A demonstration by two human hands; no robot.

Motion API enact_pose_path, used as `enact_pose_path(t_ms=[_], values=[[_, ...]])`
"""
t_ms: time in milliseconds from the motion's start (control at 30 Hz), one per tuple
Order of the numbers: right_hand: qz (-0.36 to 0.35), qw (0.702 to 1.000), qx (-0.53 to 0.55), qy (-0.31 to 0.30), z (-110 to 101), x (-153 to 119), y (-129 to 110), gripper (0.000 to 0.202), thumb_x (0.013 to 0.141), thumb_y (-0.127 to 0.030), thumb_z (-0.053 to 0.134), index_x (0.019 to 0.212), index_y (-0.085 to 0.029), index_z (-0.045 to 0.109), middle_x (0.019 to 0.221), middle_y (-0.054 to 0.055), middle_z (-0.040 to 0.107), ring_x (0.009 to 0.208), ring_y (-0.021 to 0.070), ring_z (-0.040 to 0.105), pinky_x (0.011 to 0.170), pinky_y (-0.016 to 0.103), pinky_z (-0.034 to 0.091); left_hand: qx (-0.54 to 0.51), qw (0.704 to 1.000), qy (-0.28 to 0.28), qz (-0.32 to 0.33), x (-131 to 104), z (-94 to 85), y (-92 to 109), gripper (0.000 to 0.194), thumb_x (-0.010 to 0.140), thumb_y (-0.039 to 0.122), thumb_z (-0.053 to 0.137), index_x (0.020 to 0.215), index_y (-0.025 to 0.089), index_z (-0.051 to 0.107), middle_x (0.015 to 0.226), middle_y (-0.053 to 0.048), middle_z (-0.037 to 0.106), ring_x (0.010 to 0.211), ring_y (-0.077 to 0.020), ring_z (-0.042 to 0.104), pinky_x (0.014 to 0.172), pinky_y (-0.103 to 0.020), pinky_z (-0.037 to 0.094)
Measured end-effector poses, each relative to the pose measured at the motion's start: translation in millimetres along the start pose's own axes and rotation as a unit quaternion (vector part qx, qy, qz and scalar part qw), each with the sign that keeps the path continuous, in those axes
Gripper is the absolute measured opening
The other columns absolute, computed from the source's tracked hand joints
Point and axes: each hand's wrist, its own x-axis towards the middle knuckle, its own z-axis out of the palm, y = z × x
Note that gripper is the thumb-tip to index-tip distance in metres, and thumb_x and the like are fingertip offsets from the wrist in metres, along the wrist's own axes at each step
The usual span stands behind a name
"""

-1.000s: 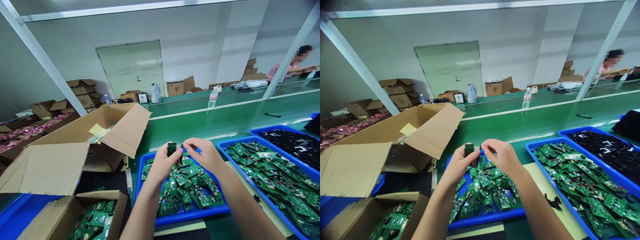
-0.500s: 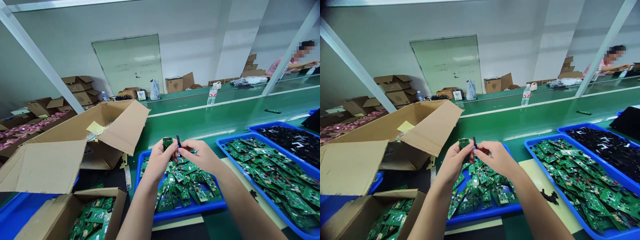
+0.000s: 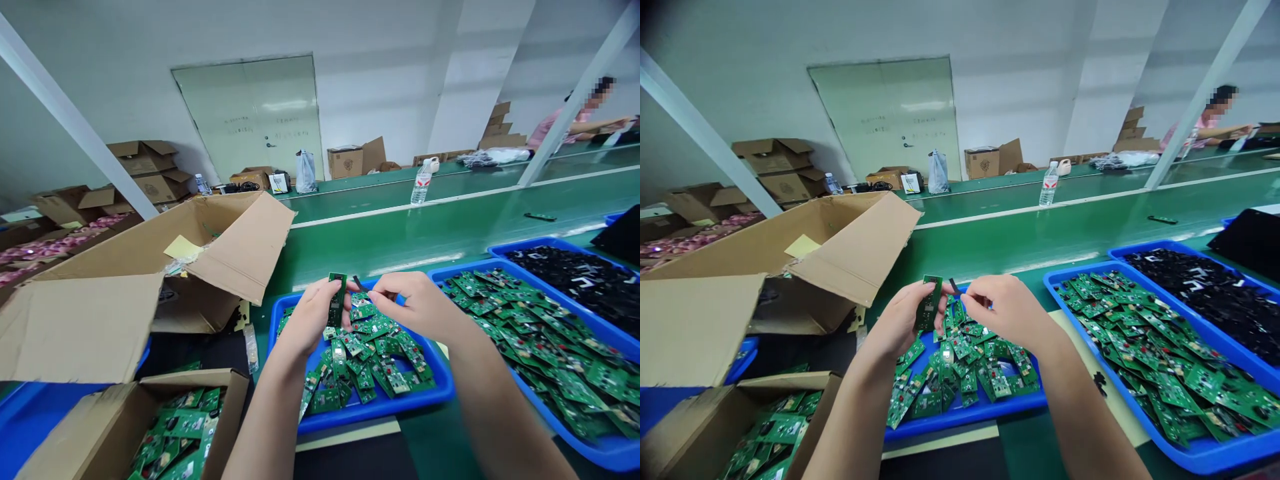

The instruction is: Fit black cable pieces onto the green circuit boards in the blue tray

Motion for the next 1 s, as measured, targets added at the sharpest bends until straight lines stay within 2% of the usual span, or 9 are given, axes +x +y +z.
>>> enact_pose_path(t_ms=[167,333,433,500,600,733,1000], values=[[0.002,1.000,-0.028,-0.011,-0.2,-0.2,-2.6,0.027,0.086,-0.024,0.044,0.060,-0.018,0.051,0.057,-0.001,0.053,0.054,0.0108,0.046,0.054,0.024,0.032,0.010,1.000,-0.001,-0.027,-2.5,2.1,3.1,0.028,0.081,0.028,0.043,0.083,0.011,0.064,0.058,0.002,0.054,0.040,-0.0109,0.055,0.046,-0.025,0.045],[-0.016,0.999,-0.049,-0.016,-2.3,-3.4,-4.2,0.026,0.080,-0.019,0.045,0.054,-0.018,0.041,0.052,-0.004,0.043,0.050,0.0090,0.036,0.051,0.024,0.027,0.066,0.998,-0.009,-0.021,-3.3,4.9,5.0,0.030,0.081,0.024,0.039,0.078,0.010,0.065,0.058,0.000,0.056,0.039,-0.0102,0.054,0.044,-0.023,0.041],[-0.046,0.999,-0.016,-0.020,-7.0,-7.5,-7.3,0.025,0.078,-0.015,0.045,0.054,-0.018,0.039,0.052,-0.004,0.041,0.049,0.0087,0.034,0.050,0.024,0.026,0.095,0.995,0.035,-0.004,-3.0,1.5,6.8,0.029,0.082,0.023,0.040,0.078,0.010,0.065,0.058,0.001,0.056,0.042,-0.0094,0.053,0.046,-0.022,0.040],[-0.060,0.998,0.022,0.006,-10.6,-9.9,-10.5,0.025,0.081,-0.015,0.046,0.056,-0.019,0.042,0.053,-0.004,0.044,0.050,0.0087,0.037,0.050,0.023,0.029,0.092,0.994,0.054,0.012,-3.3,-3.1,8.0,0.029,0.082,0.023,0.039,0.079,0.011,0.065,0.058,0.002,0.055,0.042,-0.0089,0.052,0.047,-0.022,0.041],[-0.067,0.995,0.044,0.052,-12.6,-11.0,-15.2,0.025,0.088,-0.019,0.047,0.063,-0.019,0.049,0.057,-0.003,0.049,0.052,0.0092,0.041,0.052,0.023,0.032,0.066,0.997,0.019,0.040,-5.7,-8.2,9.8,0.030,0.084,0.025,0.038,0.090,0.011,0.064,0.057,0.003,0.054,0.040,-0.0087,0.051,0.046,-0.023,0.041],[-0.084,0.995,0.011,0.057,-4.9,-7.1,-18.5,0.026,0.091,-0.021,0.045,0.065,-0.018,0.051,0.058,-0.002,0.050,0.053,0.0096,0.043,0.054,0.023,0.033,0.031,0.997,-0.028,0.062,-9.6,-4.5,11.4,0.032,0.084,0.024,0.039,0.105,0.012,0.060,0.058,0.005,0.055,0.039,-0.0083,0.050,0.046,-0.023,0.040],[-0.075,0.993,-0.069,0.053,6.6,-2.7,-17.7,0.028,0.090,-0.021,0.044,0.063,-0.017,0.050,0.057,-0.001,0.051,0.053,0.0098,0.043,0.053,0.023,0.030,0.042,0.996,-0.060,0.043,-9.3,5.9,6.3,0.033,0.083,0.020,0.037,0.105,0.016,0.060,0.060,0.005,0.053,0.044,-0.0083,0.052,0.050,-0.023,0.040]])
